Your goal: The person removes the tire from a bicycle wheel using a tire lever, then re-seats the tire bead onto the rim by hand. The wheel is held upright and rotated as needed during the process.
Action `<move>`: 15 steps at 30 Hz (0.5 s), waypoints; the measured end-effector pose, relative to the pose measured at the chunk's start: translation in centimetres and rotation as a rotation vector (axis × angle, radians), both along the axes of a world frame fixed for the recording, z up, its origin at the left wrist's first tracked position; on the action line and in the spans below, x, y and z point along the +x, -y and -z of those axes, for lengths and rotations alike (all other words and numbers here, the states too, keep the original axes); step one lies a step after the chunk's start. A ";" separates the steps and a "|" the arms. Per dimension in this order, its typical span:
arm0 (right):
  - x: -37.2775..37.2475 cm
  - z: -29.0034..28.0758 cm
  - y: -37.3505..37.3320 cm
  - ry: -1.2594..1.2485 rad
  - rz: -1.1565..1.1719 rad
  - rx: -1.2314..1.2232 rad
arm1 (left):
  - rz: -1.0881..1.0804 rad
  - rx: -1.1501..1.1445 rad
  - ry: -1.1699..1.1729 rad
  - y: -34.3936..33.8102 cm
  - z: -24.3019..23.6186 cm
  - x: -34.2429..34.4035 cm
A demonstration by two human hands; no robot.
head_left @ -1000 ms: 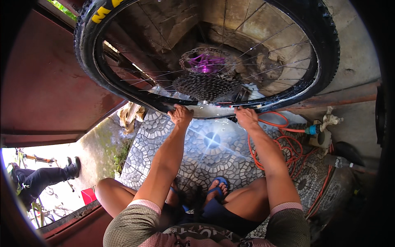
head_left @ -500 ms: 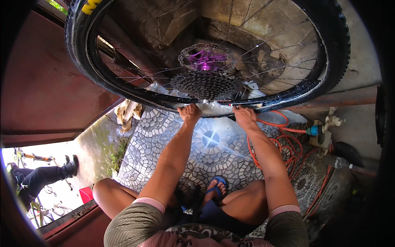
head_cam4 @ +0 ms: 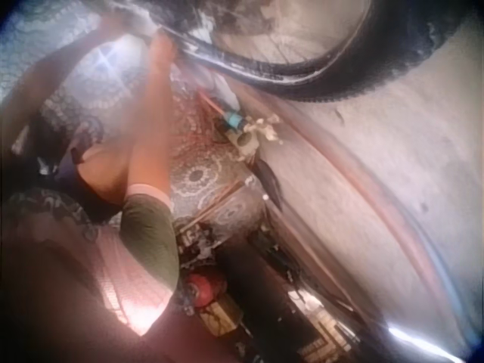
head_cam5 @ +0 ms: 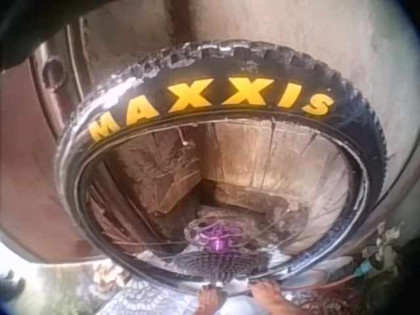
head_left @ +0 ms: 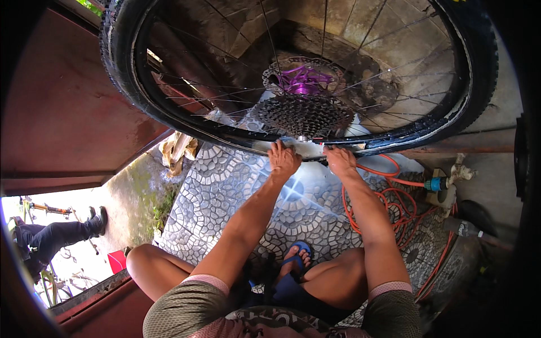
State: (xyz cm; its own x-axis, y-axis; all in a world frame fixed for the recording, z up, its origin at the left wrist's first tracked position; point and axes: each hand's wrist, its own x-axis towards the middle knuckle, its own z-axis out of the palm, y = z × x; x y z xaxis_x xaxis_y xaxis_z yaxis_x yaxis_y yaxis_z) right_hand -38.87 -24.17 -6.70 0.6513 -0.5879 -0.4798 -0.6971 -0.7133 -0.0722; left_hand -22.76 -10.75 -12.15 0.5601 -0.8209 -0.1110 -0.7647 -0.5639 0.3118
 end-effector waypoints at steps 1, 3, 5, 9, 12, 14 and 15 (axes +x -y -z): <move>-0.6 0.1 0.1 0.003 0.008 -0.003 | -0.017 0.057 -0.010 0.2 -0.4 0.0; -1.2 0.3 0.3 -0.014 0.013 0.000 | -0.061 0.179 -0.025 0.8 -0.8 0.6; 1.0 -0.8 -0.4 0.021 -0.022 0.012 | -0.166 0.259 -0.049 1.1 -0.1 2.9; -0.2 -0.9 -0.1 -0.035 0.012 0.042 | -0.186 0.309 -0.151 2.8 -1.4 0.2; 0.8 -1.5 -0.3 -0.008 -0.009 0.029 | -0.264 0.242 -0.138 2.3 -0.3 1.2; 0.2 -1.2 -0.2 -0.007 -0.001 0.014 | -0.214 0.173 -0.121 1.8 0.3 1.3; 0.0 -1.0 -0.2 -0.010 0.003 0.007 | -0.189 0.139 -0.112 1.5 0.6 1.2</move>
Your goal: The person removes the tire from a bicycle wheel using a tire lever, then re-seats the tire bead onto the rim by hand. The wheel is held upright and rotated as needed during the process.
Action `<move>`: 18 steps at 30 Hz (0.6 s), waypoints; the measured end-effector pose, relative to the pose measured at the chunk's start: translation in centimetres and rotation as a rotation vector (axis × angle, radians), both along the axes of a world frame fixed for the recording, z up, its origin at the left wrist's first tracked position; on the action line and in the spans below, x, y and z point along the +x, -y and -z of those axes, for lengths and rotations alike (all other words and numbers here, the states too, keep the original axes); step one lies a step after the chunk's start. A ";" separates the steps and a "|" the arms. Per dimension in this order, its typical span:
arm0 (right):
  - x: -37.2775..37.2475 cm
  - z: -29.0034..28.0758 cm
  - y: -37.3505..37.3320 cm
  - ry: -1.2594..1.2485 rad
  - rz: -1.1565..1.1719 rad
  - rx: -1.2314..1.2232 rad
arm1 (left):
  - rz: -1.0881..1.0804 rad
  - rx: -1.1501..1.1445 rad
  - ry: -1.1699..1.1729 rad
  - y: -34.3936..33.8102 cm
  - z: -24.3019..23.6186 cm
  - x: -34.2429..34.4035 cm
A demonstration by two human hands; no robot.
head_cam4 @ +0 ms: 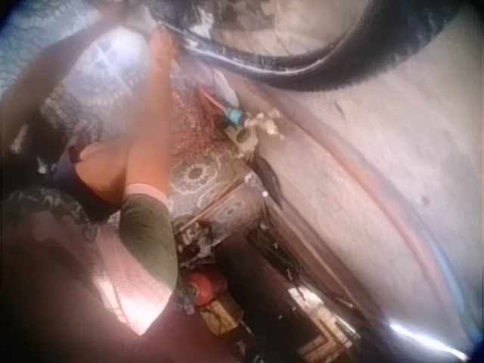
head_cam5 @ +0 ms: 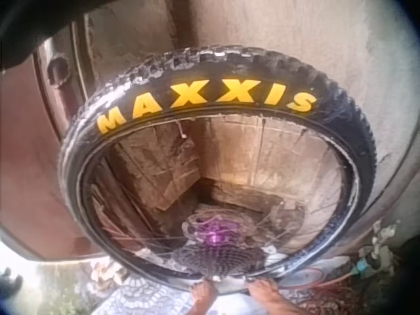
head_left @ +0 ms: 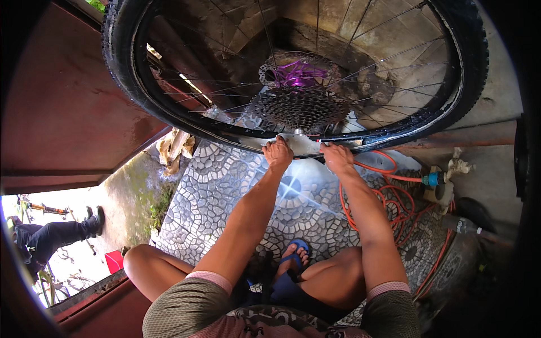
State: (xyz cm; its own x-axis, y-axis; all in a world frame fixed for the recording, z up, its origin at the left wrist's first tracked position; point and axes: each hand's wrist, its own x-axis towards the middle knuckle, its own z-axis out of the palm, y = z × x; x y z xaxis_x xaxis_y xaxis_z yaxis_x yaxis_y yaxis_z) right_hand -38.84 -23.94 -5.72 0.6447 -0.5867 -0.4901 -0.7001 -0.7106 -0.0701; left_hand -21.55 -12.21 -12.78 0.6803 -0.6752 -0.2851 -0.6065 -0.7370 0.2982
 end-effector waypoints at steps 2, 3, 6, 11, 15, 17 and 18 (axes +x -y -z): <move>0.2 0.2 -0.2 0.018 0.001 -0.017 | 0.035 -0.087 -0.104 -0.6 0.4 0.4; 0.2 0.3 -0.2 0.031 0.002 -0.030 | 0.040 -0.117 -0.190 -0.2 0.7 0.2; -0.4 0.8 0.1 -0.005 0.011 -0.035 | -0.026 -0.315 -0.457 2.3 -0.8 -3.8; 0.6 1.1 -0.1 -0.005 -0.044 -0.060 | -0.117 -0.517 -0.528 3.7 -0.8 -5.1; -0.8 2.1 0.2 0.144 -0.001 -0.052 | 0.008 -0.548 -0.582 0.2 -1.9 -2.7; -1.3 2.4 0.7 0.097 0.038 -0.027 | 0.093 -0.498 -0.587 -3.8 -2.2 -0.3; -1.3 2.4 0.7 0.074 0.055 -0.013 | 0.101 -0.469 -0.571 -6.4 -2.1 1.3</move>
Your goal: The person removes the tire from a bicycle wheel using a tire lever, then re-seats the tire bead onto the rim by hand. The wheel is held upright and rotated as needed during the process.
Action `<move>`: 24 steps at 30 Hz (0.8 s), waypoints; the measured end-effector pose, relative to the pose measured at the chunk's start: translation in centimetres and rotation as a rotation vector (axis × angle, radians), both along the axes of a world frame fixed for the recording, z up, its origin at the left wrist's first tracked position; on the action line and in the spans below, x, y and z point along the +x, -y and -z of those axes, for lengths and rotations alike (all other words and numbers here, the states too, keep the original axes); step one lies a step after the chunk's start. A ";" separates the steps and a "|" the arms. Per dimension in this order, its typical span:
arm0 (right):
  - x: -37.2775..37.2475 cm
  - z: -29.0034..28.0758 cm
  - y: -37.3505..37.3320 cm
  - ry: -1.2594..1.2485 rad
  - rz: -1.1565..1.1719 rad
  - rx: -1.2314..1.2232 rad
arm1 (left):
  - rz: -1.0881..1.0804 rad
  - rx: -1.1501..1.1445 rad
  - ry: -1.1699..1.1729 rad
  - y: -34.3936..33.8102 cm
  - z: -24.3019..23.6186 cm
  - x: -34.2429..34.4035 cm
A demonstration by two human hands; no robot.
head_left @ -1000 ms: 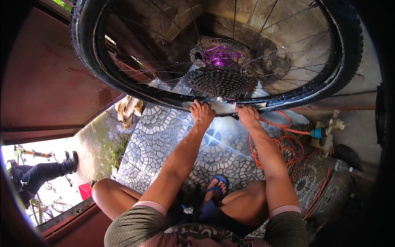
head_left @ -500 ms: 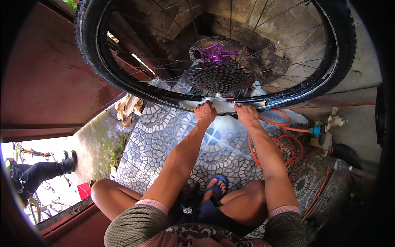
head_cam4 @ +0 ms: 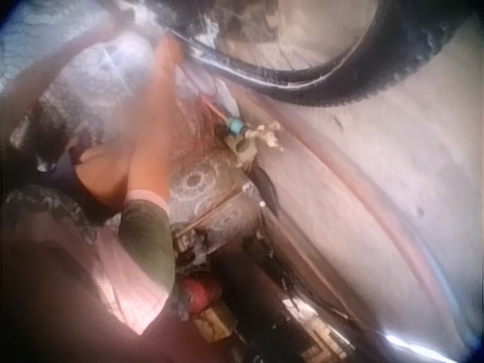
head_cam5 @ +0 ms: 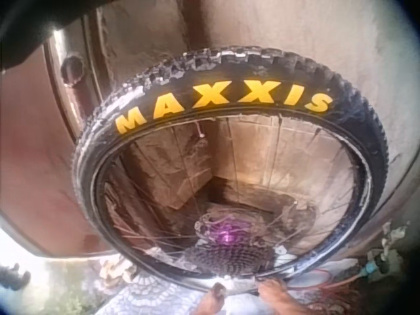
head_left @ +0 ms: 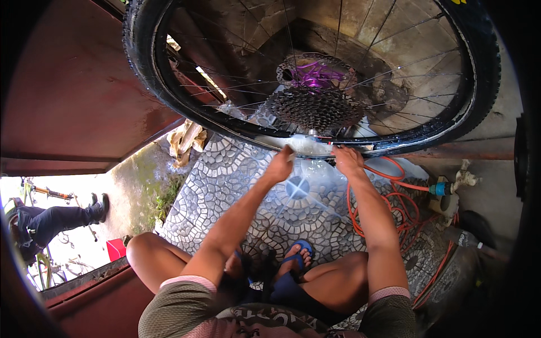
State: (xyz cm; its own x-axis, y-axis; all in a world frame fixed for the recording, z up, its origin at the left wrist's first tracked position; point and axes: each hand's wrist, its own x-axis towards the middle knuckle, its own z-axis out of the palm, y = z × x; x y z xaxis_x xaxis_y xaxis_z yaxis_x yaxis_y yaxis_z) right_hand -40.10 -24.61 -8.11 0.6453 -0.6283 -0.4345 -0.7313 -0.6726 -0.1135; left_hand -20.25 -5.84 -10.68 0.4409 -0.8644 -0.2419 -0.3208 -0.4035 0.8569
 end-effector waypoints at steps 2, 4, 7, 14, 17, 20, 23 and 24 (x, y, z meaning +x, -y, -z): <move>1.0 -0.9 -0.3 0.010 0.002 0.069 | 0.078 0.234 0.090 -5.7 -0.3 5.2; 3.7 -2.5 -1.5 0.050 -0.028 0.150 | 0.028 0.456 0.217 -13.1 0.1 12.4; 8.3 -3.2 -4.4 0.226 -0.088 0.255 | -0.180 0.620 0.426 -22.0 -2.0 22.2; 14.2 -7.1 -9.5 0.537 -0.146 0.380 | -0.131 0.801 0.843 -16.0 -9.0 19.0; 15.0 -7.2 -9.4 0.682 -0.090 0.412 | 0.137 0.347 1.005 -10.3 -9.6 13.1; 14.9 -8.0 -8.4 0.581 -0.108 0.429 | 0.221 0.227 1.102 -6.1 -9.9 11.1; 14.6 -5.6 -8.4 0.603 -0.106 0.463 | 0.155 0.248 1.039 -5.0 -9.2 11.8; 14.5 -5.4 -8.5 0.604 -0.100 0.491 | 0.088 0.318 0.999 -5.0 -9.0 11.5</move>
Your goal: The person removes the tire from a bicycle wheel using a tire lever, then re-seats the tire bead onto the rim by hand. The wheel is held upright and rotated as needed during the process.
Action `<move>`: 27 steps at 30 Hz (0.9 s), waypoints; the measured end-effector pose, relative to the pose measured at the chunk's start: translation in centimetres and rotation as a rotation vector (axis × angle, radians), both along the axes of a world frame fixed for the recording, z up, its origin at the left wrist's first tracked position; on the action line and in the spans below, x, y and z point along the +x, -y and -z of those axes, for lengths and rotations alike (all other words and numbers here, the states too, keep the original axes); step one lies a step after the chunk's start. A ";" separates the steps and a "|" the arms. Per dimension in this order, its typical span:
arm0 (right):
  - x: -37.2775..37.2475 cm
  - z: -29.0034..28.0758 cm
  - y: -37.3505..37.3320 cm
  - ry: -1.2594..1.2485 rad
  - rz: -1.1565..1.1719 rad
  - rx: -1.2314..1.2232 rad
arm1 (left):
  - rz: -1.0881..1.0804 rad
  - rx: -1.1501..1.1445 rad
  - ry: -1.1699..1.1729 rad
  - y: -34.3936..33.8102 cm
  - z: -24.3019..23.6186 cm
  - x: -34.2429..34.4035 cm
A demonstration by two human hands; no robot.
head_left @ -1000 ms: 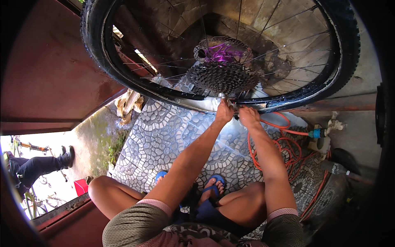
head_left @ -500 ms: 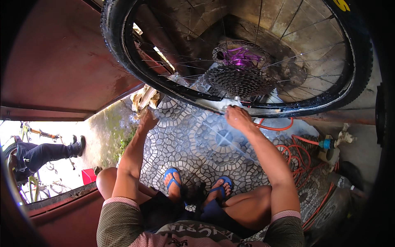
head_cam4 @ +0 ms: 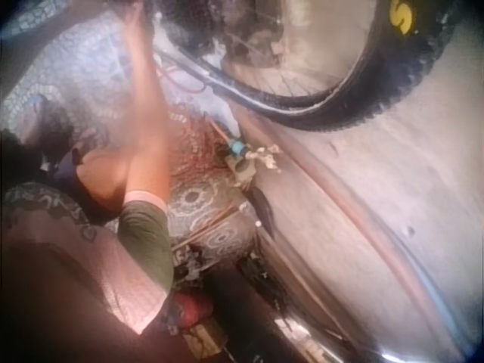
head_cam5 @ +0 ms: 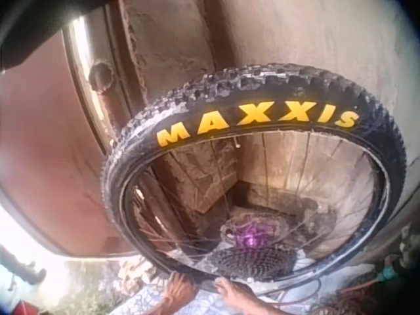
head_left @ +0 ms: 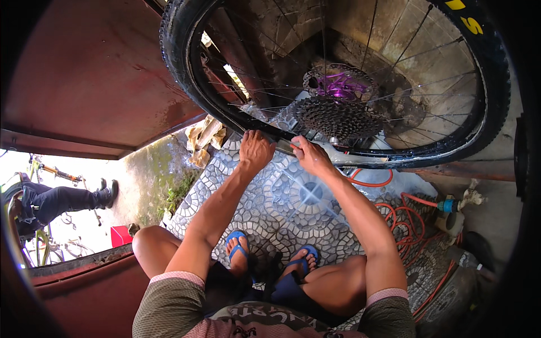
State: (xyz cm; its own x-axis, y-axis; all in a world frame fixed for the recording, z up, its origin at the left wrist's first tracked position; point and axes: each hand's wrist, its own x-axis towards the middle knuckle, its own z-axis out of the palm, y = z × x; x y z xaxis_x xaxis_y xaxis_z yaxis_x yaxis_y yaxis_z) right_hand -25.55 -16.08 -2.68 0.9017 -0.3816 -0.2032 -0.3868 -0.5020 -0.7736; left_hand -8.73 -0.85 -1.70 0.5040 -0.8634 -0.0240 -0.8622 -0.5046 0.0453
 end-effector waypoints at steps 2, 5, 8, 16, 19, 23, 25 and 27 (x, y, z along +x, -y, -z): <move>-0.7 0.6 -0.2 -0.125 0.025 -0.037 | -0.161 0.063 -0.076 1.3 -0.7 -2.5; 0.3 0.5 -2.3 -0.313 -0.017 -0.137 | -0.293 -0.065 -0.062 -1.3 4.5 -0.1; -1.5 3.8 -1.8 -0.324 -0.099 -0.257 | -0.522 -0.406 -0.392 -0.1 5.7 1.5; -2.6 5.3 -0.9 -0.378 -0.112 -0.349 | -0.917 -1.282 -1.099 3.5 6.6 0.9; -3.2 4.8 0.1 -0.377 -0.170 -0.347 | -0.929 -1.162 -1.168 4.0 9.0 0.9; -0.6 2.8 -1.3 -0.296 -0.204 -0.324 | -0.874 -0.886 -0.968 0.7 12.2 7.1; -0.6 2.8 -1.2 -0.279 -0.198 -0.323 | -0.916 -0.843 -0.960 1.4 12.5 7.3; -3.4 4.2 0.6 -0.344 -0.163 -0.324 | -1.073 -0.869 -1.138 6.1 11.6 2.7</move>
